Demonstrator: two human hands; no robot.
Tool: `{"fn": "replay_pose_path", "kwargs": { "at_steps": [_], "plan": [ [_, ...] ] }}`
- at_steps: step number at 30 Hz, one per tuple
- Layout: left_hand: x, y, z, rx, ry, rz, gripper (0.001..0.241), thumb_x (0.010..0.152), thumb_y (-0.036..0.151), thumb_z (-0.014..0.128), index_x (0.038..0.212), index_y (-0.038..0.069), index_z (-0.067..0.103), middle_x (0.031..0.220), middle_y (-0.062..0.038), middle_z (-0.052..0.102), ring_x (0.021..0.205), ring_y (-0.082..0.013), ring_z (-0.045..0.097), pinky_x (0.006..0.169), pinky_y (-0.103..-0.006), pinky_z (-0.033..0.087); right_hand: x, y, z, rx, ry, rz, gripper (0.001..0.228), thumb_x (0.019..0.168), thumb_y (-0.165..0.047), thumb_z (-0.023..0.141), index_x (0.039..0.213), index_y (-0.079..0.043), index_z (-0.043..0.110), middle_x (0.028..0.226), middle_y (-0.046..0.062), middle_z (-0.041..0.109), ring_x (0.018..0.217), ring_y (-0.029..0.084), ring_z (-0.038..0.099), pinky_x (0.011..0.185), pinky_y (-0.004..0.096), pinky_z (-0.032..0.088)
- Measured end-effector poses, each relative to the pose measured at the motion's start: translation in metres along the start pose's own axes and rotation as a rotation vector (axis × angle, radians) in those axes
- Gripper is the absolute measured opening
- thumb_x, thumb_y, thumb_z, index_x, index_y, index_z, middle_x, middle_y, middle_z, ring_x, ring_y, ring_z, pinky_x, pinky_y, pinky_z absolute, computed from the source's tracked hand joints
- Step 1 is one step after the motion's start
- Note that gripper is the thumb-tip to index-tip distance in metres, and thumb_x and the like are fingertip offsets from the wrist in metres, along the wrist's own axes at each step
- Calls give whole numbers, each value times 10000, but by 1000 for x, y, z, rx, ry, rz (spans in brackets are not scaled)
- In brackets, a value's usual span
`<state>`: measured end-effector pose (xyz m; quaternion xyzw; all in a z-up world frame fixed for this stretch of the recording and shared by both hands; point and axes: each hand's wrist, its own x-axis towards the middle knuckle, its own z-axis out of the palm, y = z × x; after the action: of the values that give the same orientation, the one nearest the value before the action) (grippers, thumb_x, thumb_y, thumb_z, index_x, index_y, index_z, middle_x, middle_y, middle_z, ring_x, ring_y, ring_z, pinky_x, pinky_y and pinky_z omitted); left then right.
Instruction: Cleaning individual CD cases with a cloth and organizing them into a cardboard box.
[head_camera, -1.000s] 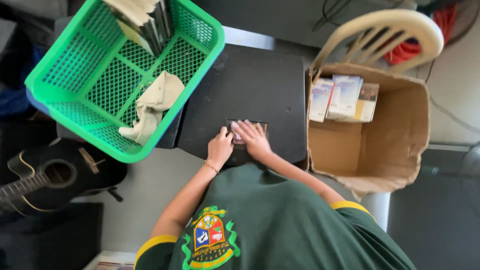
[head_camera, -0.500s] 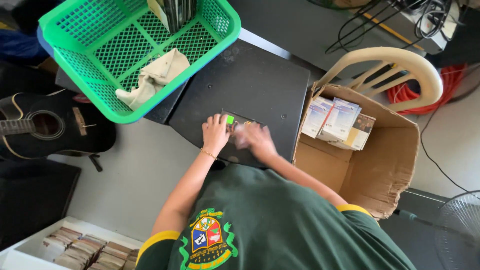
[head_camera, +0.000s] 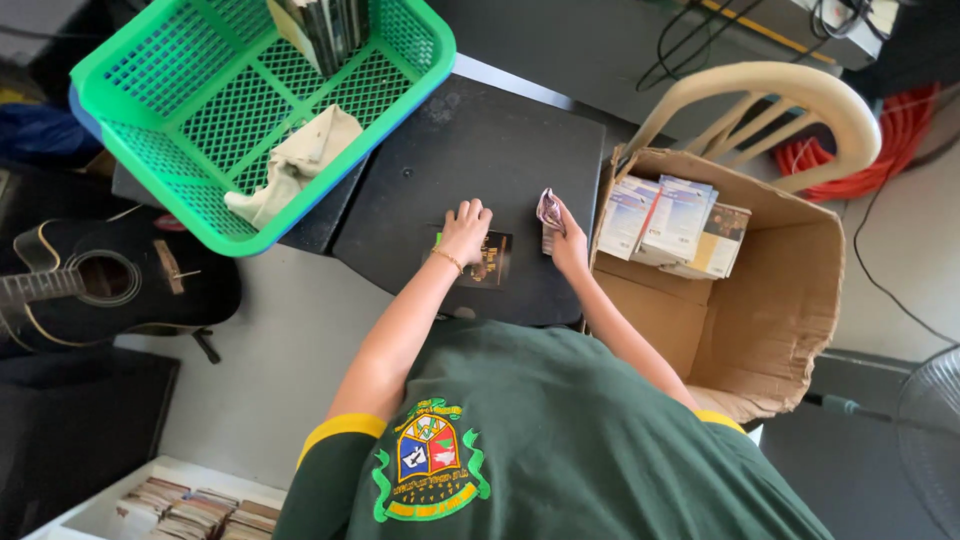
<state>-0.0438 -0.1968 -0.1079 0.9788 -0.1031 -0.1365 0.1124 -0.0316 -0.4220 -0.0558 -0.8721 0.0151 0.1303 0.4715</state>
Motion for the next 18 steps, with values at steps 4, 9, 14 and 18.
{"fn": "replay_pose_path", "kwargs": {
  "at_steps": [4, 9, 14, 18],
  "plan": [
    [15, -13, 17, -114, -30, 45, 383, 811, 183, 827, 1129, 132, 620, 981, -87, 703, 999, -317, 713, 835, -511, 571, 8, -10, -12, -21, 20, -23, 694, 918, -7, 464, 1475, -413, 538, 1381, 141, 644, 1351, 367, 532, 1172, 526, 396],
    [-51, 24, -127, -657, 80, 35, 293, 982, 122, 649, 1255, 194, 570, 1115, -183, 756, 1093, -412, 699, 931, -548, 542, -10, -104, -42, 135, 165, -297, 809, 846, 161, 460, 1495, -313, 552, 1351, 176, 664, 1311, 352, 582, 1120, 512, 450],
    [-72, 17, -139, -861, 406, 210, 277, 1003, 113, 646, 1274, 135, 695, 1172, -157, 743, 1088, -396, 677, 918, -508, 558, -36, -134, -20, 171, 80, -566, 741, 860, 217, 433, 1427, -223, 618, 1419, 109, 627, 1367, 350, 538, 1173, 631, 285],
    [-93, 15, -164, -1014, 568, 160, 277, 1006, 94, 656, 1246, 197, 750, 1188, -70, 752, 1132, -275, 687, 967, -410, 558, 18, -62, -10, -37, 46, -463, 741, 901, 146, 459, 1447, -332, 608, 1406, -1, 647, 1357, 295, 548, 1165, 669, 244]
  ]
}}
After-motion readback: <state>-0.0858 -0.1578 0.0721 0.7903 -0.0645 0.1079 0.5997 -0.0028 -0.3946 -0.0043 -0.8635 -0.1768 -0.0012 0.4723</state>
